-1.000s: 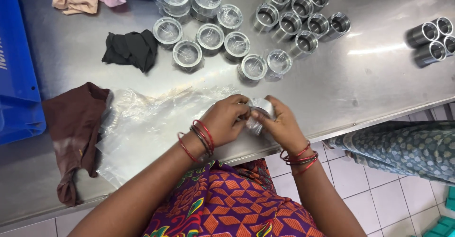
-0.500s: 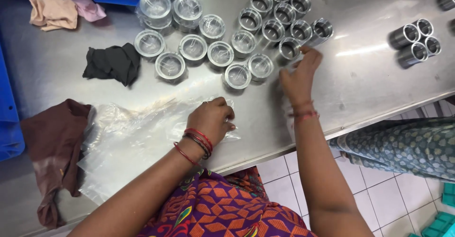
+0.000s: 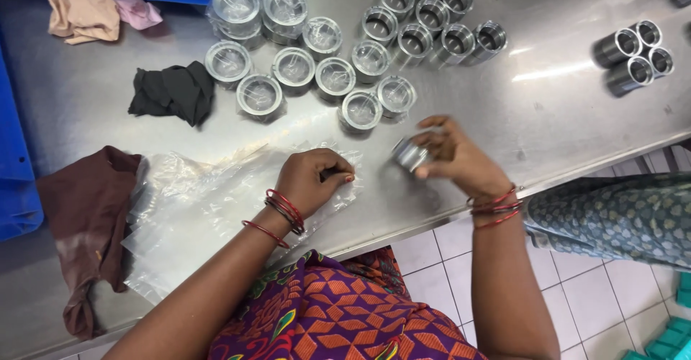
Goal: Placing metal rings into plastic bags and organizing them on an assembly table.
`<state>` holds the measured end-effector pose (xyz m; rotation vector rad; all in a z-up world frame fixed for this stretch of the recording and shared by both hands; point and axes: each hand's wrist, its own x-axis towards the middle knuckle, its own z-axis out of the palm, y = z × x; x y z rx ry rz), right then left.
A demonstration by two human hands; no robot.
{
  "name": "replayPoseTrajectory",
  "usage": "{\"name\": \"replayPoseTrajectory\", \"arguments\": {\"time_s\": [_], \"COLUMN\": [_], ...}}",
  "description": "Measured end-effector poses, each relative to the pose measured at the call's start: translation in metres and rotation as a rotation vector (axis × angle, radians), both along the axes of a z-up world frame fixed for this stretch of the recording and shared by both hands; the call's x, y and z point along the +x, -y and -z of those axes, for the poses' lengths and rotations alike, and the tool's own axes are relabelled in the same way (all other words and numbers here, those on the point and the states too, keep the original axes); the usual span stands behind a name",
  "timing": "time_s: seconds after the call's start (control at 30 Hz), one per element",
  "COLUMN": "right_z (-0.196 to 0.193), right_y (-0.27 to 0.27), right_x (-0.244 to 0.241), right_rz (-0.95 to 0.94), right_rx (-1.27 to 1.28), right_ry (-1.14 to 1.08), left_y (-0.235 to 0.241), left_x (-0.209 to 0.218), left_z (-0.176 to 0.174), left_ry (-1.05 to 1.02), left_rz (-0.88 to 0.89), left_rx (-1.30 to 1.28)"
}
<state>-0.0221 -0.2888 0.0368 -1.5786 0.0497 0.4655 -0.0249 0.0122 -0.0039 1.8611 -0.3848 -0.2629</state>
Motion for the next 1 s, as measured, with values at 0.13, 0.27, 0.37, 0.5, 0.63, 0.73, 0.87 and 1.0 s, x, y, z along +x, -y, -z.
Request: {"name": "replayPoseTrajectory", "arguments": {"time_s": [0.13, 0.27, 0.37, 0.5, 0.63, 0.73, 0.87, 1.0], "right_z": [-0.007, 0.012, 0.034, 0.002, 0.031, 0.053, 0.024, 0.009], "right_y": [-0.040, -0.057, -0.054, -0.097, -0.125, -0.111, -0.108, -0.101], "right_x": [-0.004, 0.005, -0.002, -0.021, -0.019, -0.014, -0.027, -0.032], "right_rz": [-0.220, -0.153, -0.174, -0.301, -0.225, -0.110, -0.078, -0.174], "right_rx": [-0.070, -0.166, 0.108, -0.101, -0.639, -0.738, -0.125, 0.407], "right_ry": [-0.087, -0.210, -0.037, 0.307, 0.776, 0.527, 0.226, -0.234], "left_y": [0.001, -0.013, -0.022, -0.028, -0.035, -0.038, -0.034, -0.029], "left_x": [0.002, 0.002, -0.004, -0.001, -0.002, -0.003, -0.009, 0.000], "left_z": [0.011, 0.003, -0.035, -0.072, -0.077, -0.063, -0.014, -0.007], "left_ry": [-0.118, -0.163, 0.007, 0.266, 0.285, 0.494, 0.290, 0.154], "left_rz": [0.000, 0.023, 0.022, 0.016, 0.123, 0.184, 0.146, 0.131], "left_rx": [-0.127, -0.369, -0.367, -0.298, -0.379, -0.227, 0.091, 0.170]}}
